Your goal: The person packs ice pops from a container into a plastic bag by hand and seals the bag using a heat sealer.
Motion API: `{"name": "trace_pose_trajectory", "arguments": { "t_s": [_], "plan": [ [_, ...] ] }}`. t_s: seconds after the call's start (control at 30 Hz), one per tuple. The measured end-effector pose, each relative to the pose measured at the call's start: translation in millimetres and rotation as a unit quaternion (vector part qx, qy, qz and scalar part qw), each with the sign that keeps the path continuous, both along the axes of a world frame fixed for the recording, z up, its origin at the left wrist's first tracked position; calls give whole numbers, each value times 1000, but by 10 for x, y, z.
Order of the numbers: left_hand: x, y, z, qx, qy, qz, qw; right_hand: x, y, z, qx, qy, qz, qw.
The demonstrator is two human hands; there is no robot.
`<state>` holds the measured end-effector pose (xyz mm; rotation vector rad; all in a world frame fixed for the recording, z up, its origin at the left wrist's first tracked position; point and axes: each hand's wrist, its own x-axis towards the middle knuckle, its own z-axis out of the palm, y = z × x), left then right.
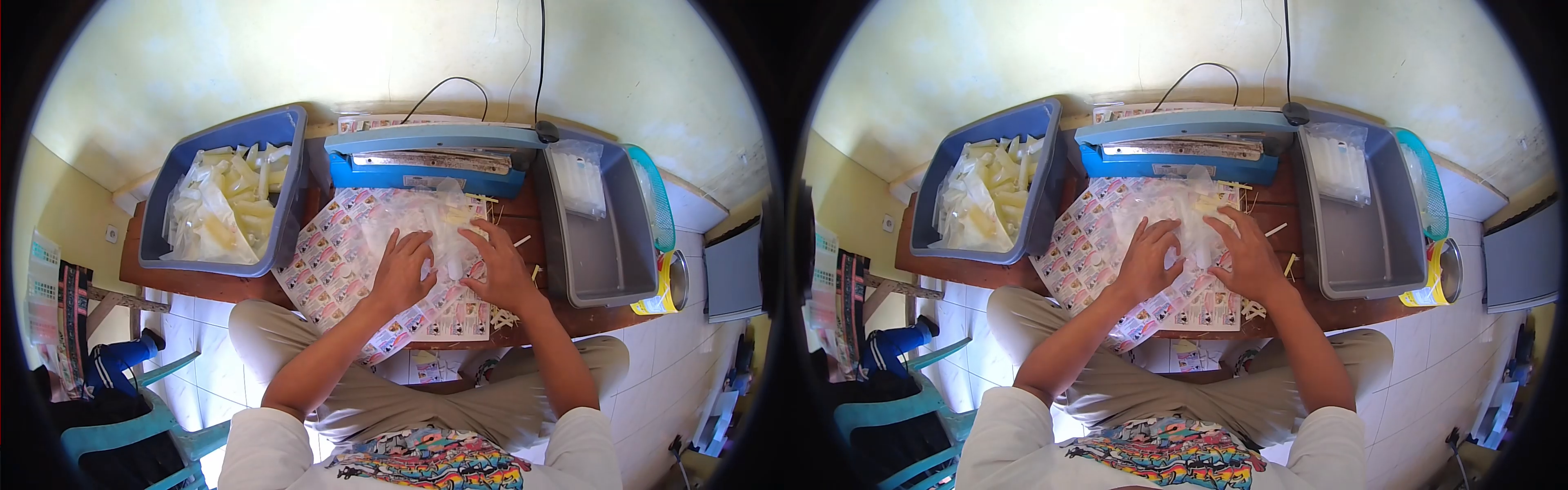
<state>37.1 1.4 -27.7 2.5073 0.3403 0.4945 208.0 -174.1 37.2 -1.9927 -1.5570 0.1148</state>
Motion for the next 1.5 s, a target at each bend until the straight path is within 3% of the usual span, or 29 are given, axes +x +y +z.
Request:
{"name": "trace_pose_trajectory", "arguments": {
  "t_s": [0.27, 0.53, 1.23, 1.5],
  "plan": [
    [24, 53, -25, 4, -1, -41, 999, 89, 48, -306, -25, 51, 7, 998],
    [72, 39, 48, -111, -32, 2, 993, 88, 143, -505, 20, 47, -39, 998],
    [9, 46, 52, -74, -83, -13, 994, -102, 81, -358, 71, -41, -78, 994],
    [-55, 55, 121, -82, -77, -13, 994, -144, -92, -298, 51, 71, -89, 992]
  ]
}}
